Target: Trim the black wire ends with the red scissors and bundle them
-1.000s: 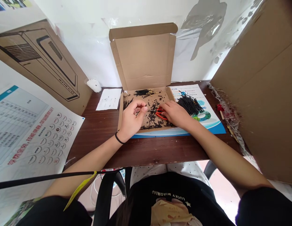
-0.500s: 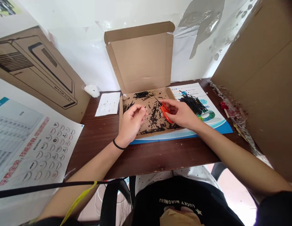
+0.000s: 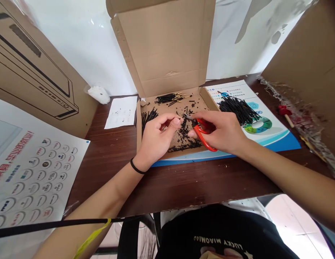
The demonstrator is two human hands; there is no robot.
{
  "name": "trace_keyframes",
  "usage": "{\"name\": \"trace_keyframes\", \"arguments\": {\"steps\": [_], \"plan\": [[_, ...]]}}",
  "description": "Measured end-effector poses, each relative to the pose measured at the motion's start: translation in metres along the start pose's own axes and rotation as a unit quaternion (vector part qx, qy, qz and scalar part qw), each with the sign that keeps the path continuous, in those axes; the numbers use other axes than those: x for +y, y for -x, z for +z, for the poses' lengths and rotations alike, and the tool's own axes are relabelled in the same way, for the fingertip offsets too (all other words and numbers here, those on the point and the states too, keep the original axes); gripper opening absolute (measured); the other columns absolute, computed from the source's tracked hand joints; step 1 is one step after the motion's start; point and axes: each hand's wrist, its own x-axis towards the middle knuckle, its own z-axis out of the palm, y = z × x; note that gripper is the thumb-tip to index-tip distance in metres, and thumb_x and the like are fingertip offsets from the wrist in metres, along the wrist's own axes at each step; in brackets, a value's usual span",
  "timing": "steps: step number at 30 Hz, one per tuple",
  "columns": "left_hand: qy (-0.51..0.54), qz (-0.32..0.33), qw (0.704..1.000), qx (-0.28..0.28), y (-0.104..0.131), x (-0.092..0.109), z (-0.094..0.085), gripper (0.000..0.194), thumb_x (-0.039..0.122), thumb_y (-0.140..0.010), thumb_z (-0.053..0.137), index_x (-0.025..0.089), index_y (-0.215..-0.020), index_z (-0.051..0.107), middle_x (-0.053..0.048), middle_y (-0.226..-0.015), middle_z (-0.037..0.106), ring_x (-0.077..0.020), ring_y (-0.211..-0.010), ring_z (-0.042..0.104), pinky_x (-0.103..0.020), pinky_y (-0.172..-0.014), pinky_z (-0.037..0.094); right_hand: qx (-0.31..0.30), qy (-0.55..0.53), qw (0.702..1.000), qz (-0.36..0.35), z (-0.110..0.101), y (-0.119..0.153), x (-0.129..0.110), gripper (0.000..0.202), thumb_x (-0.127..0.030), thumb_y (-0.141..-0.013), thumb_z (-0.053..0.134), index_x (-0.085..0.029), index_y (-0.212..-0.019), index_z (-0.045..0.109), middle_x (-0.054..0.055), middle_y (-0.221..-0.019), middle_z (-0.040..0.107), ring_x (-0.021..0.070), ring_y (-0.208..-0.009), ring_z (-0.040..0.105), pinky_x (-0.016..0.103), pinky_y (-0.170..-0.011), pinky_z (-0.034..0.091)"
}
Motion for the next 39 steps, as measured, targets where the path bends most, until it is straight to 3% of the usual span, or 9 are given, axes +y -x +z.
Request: {"name": "trace_keyframes", "arguments": {"steps": [7,21,26,31,39], "plan": [[-0.025,0.006,1.0,-0.004,0.0015,0.0024,0.001,0.029,0.045,-0.089,0.062,0.016,-0.087,0.069,-0.003,-0.082,0.07,-0.014,-0.072,0.06,-0.025,-0.066,0.046,0.011,0.036,0.999,-0.005,0.0025,0.0026,0.0013,0.047,-0.068,-0.082,0.059,-0.023,-0.081,0.072,0.002,-0.059,0.06,0.012,-0.05,0.047,0.028,-0.05,0.038],[-0.056,0.04,0.998,-0.004,0.0002,0.0006,0.0012,0.023,0.04,-0.089,0.063,0.018,-0.086,0.071,-0.003,-0.079,0.072,-0.0124,-0.067,0.06,-0.024,-0.059,0.045,-0.03,0.055,0.998,-0.01,-0.0016,0.0015,-0.0014,0.042,-0.06,-0.086,0.058,-0.021,-0.081,0.072,0.001,-0.062,0.061,0.0122,-0.054,0.05,0.026,-0.053,0.037],[-0.048,0.03,0.998,-0.008,-0.0005,-0.0004,0.0017,0.025,0.04,-0.088,0.065,0.017,-0.082,0.071,-0.003,-0.079,0.073,-0.0131,-0.071,0.064,-0.024,-0.061,0.046,-0.047,0.041,0.998,0.005,-0.0021,0.0003,-0.0001,0.048,-0.062,-0.087,0.055,-0.02,-0.069,0.067,0.0,-0.057,0.056,0.0117,-0.052,0.044,0.026,-0.051,0.032],[0.045,-0.01,0.999,-0.012,-0.0002,-0.0012,0.0049,0.026,0.041,-0.086,0.067,0.016,-0.088,0.071,-0.006,-0.084,0.075,-0.0122,-0.071,0.066,-0.025,-0.069,0.051,-0.023,0.013,0.997,0.078,-0.0025,-0.0011,-0.0005,0.049,-0.064,-0.084,0.058,-0.02,-0.063,0.063,-0.002,-0.052,0.048,0.0111,-0.051,0.037,0.026,-0.05,0.03],[0.237,-0.136,0.961,-0.03,0.0,0.0064,0.0069,0.024,0.04,-0.088,0.066,0.016,-0.092,0.062,-0.006,-0.089,0.076,-0.0118,-0.077,0.07,-0.026,-0.076,0.054,-0.008,-0.041,0.989,0.142,0.0003,-0.0026,0.0029,0.042,-0.058,-0.078,0.069,-0.017,-0.082,0.072,-0.001,-0.059,0.056,0.0106,-0.054,0.042,0.025,-0.052,0.033]]}}
